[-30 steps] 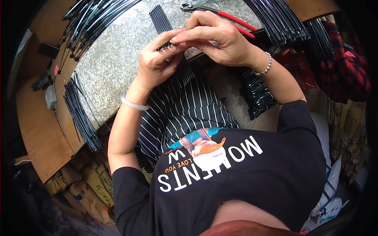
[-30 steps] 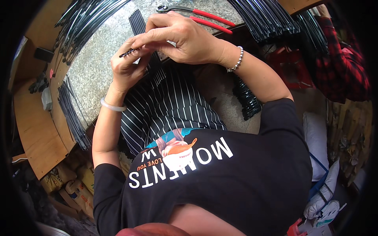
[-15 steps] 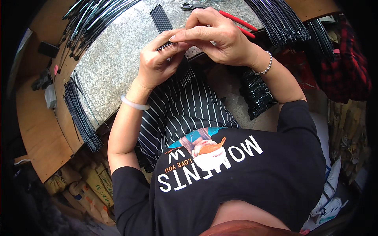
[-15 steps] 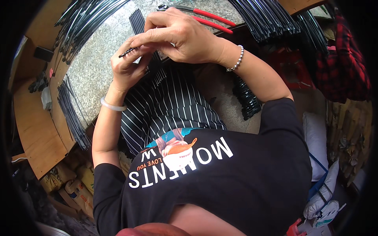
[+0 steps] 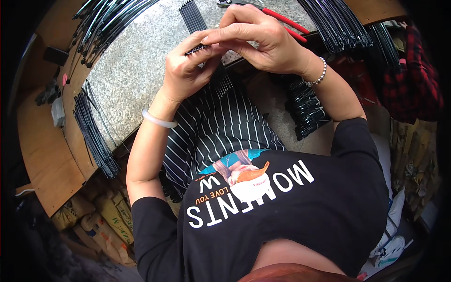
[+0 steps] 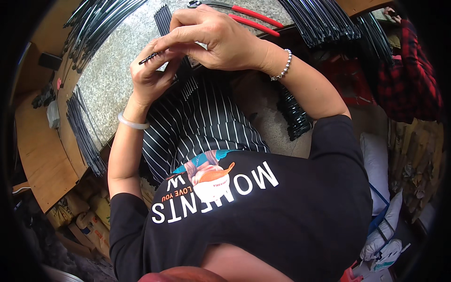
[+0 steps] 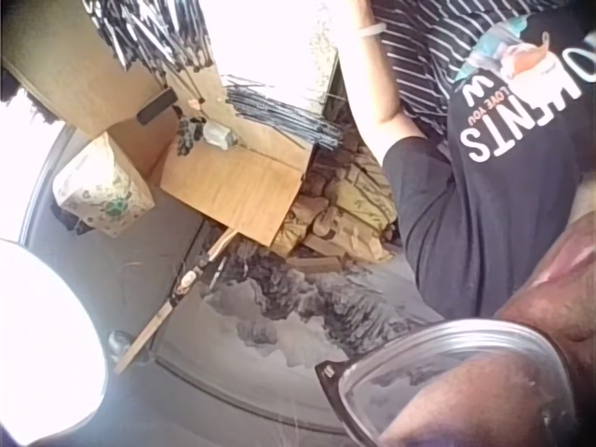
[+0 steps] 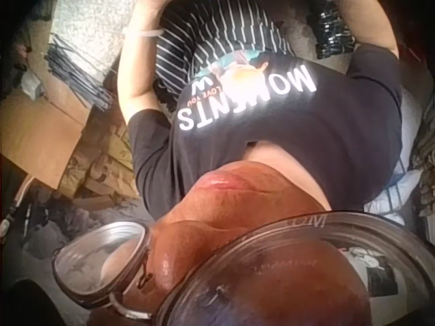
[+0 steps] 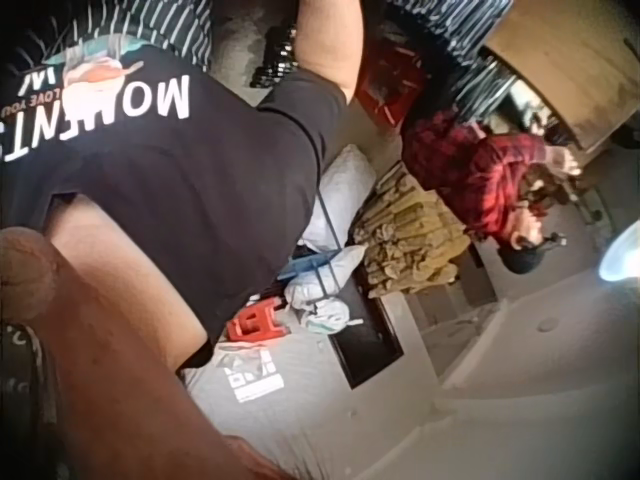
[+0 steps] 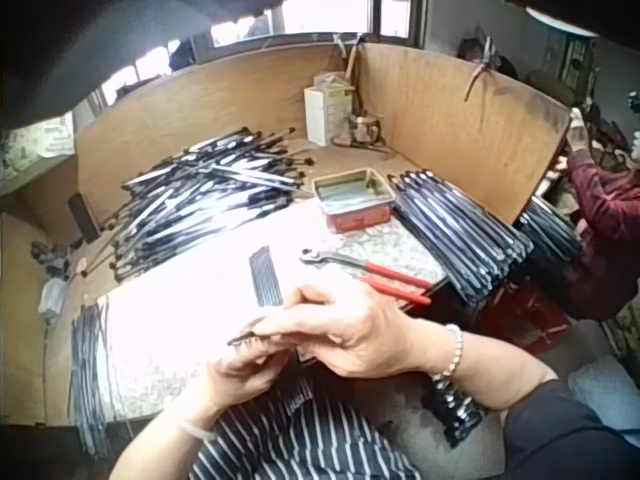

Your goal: Assembling small black rods and plastic fittings into completed units at a workbench.

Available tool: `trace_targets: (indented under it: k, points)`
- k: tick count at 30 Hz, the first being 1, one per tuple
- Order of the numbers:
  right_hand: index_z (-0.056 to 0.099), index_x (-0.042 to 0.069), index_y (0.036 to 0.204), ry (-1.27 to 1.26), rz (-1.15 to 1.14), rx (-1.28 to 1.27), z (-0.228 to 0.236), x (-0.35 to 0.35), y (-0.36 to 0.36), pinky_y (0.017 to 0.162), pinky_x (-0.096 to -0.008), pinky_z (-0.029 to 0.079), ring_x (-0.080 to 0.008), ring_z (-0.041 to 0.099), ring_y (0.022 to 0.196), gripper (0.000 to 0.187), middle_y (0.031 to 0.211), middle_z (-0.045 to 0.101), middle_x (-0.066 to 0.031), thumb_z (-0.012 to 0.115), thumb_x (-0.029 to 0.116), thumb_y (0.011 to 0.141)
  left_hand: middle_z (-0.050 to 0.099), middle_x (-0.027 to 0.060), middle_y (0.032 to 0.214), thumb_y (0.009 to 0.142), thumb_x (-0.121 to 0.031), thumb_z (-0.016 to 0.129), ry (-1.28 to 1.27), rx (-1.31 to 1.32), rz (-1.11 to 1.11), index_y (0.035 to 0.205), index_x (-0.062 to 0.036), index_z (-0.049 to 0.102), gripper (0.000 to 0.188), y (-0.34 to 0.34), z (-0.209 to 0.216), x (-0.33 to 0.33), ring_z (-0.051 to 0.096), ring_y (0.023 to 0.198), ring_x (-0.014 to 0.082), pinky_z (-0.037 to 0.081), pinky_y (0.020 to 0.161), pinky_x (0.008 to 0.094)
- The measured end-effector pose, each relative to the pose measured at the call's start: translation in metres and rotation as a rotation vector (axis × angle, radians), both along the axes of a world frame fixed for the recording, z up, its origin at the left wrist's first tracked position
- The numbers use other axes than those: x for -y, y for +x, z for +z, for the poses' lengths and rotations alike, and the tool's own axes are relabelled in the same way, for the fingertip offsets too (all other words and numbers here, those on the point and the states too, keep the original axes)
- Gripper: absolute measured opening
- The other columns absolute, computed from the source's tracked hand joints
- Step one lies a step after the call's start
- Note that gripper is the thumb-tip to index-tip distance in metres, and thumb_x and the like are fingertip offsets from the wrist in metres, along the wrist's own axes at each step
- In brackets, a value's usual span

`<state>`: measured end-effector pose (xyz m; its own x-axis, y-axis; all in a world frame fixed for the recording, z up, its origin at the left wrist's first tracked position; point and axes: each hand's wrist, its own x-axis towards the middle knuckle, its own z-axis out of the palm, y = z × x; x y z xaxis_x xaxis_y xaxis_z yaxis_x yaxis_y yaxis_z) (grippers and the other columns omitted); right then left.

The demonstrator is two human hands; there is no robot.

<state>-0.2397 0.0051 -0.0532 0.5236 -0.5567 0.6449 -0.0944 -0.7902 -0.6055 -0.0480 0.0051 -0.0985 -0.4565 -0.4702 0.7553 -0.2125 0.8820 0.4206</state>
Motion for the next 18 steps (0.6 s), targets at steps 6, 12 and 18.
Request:
trace_targets:
  k: [6,12,18]
  points:
    - [0.065,0.015,0.107,-0.236,-0.046,-0.070,-0.014,0.006,0.001,0.070,-0.0309,0.044,-0.0196,0.055,0.076,0.028,0.084,0.055,-0.0035,0.064,0.007,0.079,0.064,0.0128,0.098,0.065,0.005,0.070,-0.009,-0.003,0.013,0.087,-0.0039,0.066,0.024,0.000,-0.005,0.001,0.065,0.084,0.0274,0.053,0.070,0.0306]
    - [0.065,0.012,0.106,-0.036,0.021,0.009,-0.020,0.004,0.002,0.068,-0.0315,0.045,-0.0204,0.056,0.077,0.028,0.084,0.055,-0.0045,0.065,0.008,0.078,0.064,0.0129,0.097,0.064,0.004,0.070,-0.019,-0.012,0.006,0.087,-0.0046,0.066,0.025,0.000,-0.006,0.002,0.065,0.083,0.0283,0.053,0.069,0.0309]
    - [0.063,0.002,0.107,-0.025,0.078,-0.030,-0.014,0.004,0.004,0.068,-0.0222,0.048,-0.0125,0.056,0.081,0.026,0.092,0.054,-0.0062,0.061,-0.003,0.081,0.064,0.0134,0.100,0.066,-0.001,0.071,0.046,0.088,0.018,0.089,-0.0056,0.066,0.024,0.002,-0.006,0.001,0.064,0.089,0.0302,0.052,0.073,0.0335]
